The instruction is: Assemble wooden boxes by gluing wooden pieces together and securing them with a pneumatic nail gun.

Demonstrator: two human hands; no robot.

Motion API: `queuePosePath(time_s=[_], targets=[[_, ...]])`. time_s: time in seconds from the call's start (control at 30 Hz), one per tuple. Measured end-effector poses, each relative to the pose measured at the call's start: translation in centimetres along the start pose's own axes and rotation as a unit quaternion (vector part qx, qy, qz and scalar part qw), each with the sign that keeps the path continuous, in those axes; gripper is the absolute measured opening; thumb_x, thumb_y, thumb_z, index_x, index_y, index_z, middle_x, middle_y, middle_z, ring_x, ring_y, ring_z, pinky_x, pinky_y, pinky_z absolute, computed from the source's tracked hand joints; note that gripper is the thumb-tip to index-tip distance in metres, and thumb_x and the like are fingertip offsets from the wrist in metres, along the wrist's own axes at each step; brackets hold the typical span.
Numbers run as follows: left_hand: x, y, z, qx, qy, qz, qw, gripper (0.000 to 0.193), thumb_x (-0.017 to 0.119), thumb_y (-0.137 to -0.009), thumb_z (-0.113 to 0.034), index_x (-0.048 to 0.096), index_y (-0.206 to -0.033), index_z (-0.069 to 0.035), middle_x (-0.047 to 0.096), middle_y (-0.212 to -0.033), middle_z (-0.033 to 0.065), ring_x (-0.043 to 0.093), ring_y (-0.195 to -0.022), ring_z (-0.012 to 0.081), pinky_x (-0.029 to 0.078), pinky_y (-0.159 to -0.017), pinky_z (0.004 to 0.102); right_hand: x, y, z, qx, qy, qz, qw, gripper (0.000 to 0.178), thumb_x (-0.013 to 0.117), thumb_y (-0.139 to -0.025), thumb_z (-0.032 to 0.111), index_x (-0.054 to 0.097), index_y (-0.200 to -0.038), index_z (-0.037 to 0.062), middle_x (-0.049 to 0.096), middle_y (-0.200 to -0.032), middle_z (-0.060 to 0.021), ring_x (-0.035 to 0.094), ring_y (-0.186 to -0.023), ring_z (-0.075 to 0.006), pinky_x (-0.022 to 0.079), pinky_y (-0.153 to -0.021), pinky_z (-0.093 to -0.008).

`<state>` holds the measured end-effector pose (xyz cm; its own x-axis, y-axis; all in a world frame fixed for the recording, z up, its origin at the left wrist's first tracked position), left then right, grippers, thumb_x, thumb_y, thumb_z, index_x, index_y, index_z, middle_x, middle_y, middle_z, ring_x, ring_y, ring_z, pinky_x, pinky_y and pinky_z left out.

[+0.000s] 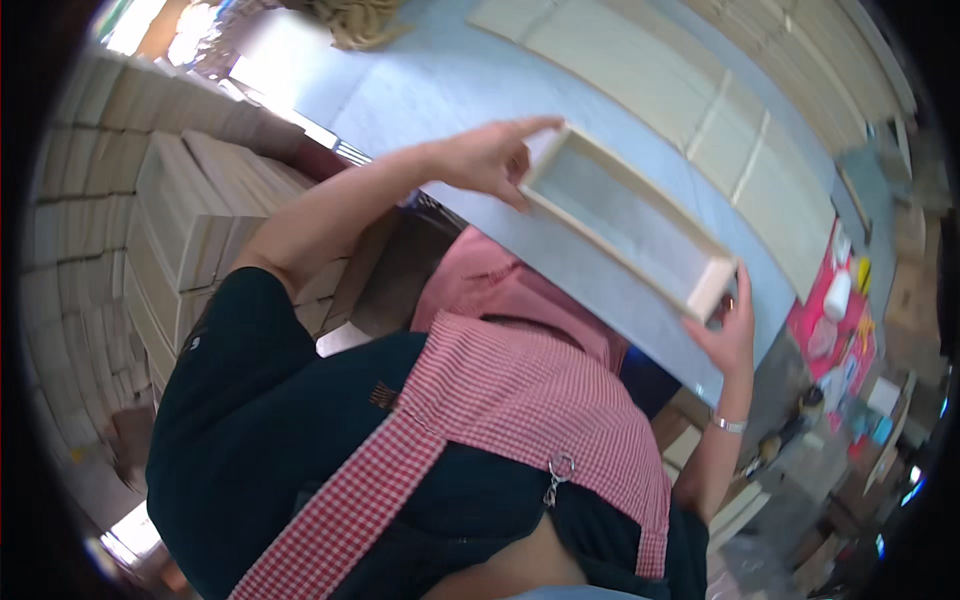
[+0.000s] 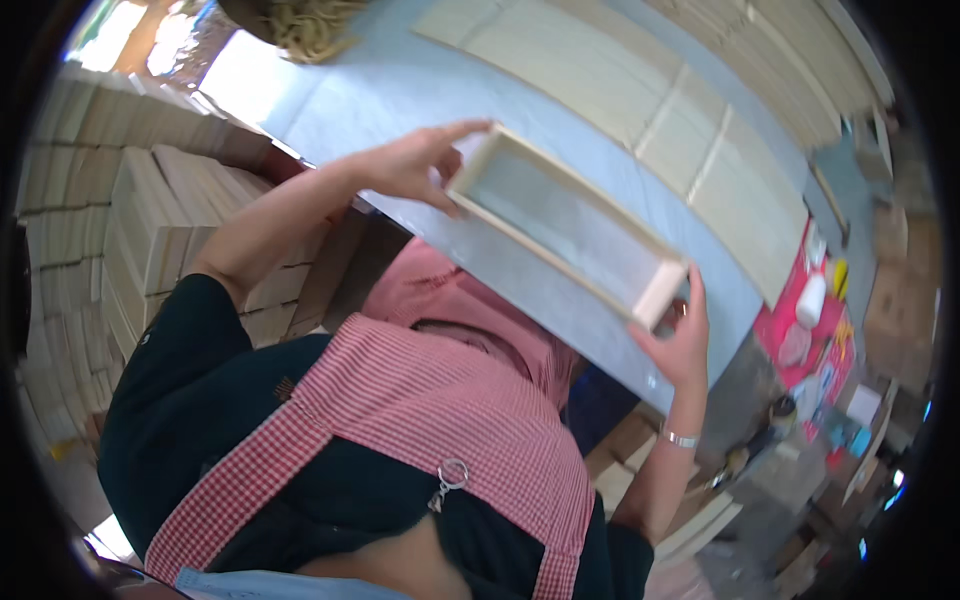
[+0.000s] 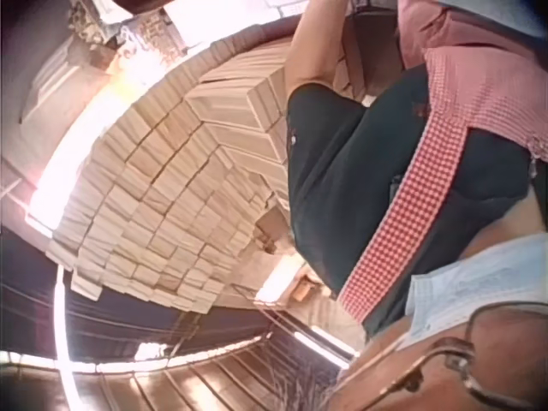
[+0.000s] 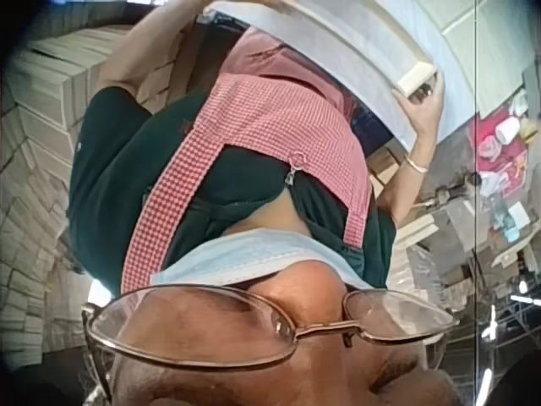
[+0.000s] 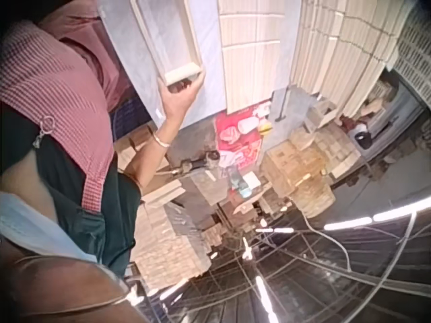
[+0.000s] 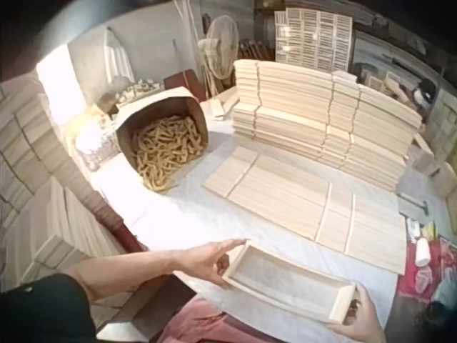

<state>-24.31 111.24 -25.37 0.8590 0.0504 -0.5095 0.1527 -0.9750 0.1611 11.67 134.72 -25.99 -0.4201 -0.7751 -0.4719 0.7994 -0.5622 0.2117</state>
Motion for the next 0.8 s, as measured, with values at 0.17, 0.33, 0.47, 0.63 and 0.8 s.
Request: queuePosePath(time_s=[0.17,0.33,0.47,0.63,0.8], targets=[[0.1,-0.3,-3.0,0.026,0.009,0.023,0.999,0.108,0.091,-0.068,-0.006,0.028,-0.156,0.0,0.07,-0.09,0.0152,0.068,-0.075,0.025,0.056,-0.07,0.0305,-1.1,1.7,0.8,-0.008,0.017,-0.034,0.999,0.114,0.081,-0.061,-0.007,0.024,-0.159,0.0056,0.055,-0.129,-0.0203,0.06,-0.099,-0.0268,0.056,-0.085,-0.0377],[1.9,-1.6,-1.9,0.044,0.014,0.033,0.998,0.11,0.088,-0.069,-0.005,0.024,-0.158,0.0,0.07,-0.102,0.0178,0.068,-0.078,0.0253,0.055,-0.071,0.0315,-1.7,1.7,0.4,0.023,0.078,-0.035,0.996,0.114,0.082,-0.061,-0.005,0.024,-0.159,0.0058,0.056,-0.126,-0.0202,0.059,-0.097,-0.0278,0.054,-0.085,-0.0381],[0.3,-0.8,-1.1,0.088,0.024,0.022,0.996,0.098,0.084,-0.072,-0.005,0.034,-0.156,-0.003,0.068,-0.122,0.0172,0.067,-0.079,0.0257,0.056,-0.073,0.0324,-1.8,1.5,0.7,0.036,0.1,-0.032,0.994,0.116,0.082,-0.061,-0.004,0.023,-0.159,0.0063,0.056,-0.126,-0.0204,0.059,-0.096,-0.0281,0.053,-0.085,-0.0378],[-13.5,0.3,6.6,-0.067,-0.238,-0.356,0.901,0.041,0.075,-0.081,-0.009,0.069,-0.121,-0.006,0.068,-0.125,0.0111,0.067,-0.091,0.0245,0.057,-0.078,0.0365,-2.1,2.1,0.2,0.062,0.117,-0.029,0.991,0.117,0.083,-0.061,-0.003,0.022,-0.16,0.0068,0.055,-0.13,-0.0202,0.059,-0.095,-0.0273,0.052,-0.085,-0.0366],[-19.5,1.5,10.7,-0.307,-0.234,-0.384,0.839,0.029,0.064,-0.086,-0.007,0.071,-0.114,-0.007,0.072,-0.104,0.0108,0.067,-0.089,0.0293,0.056,-0.076,0.0395,-2.3,3.0,0.5,0.057,0.092,-0.035,0.994,0.114,0.083,-0.063,-0.001,0.023,-0.16,0.0058,0.054,-0.137,-0.0183,0.059,-0.094,-0.0252,0.052,-0.085,-0.0353]])
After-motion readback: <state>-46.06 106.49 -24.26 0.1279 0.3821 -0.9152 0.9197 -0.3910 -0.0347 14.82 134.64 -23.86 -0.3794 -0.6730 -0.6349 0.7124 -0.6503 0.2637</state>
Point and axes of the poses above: each hand's wrist, its own y-axis away from the middle knuckle, its own x-axis out of the palm, z = x × y, the point moved 5 cm from there along -y, towards the middle knuckle
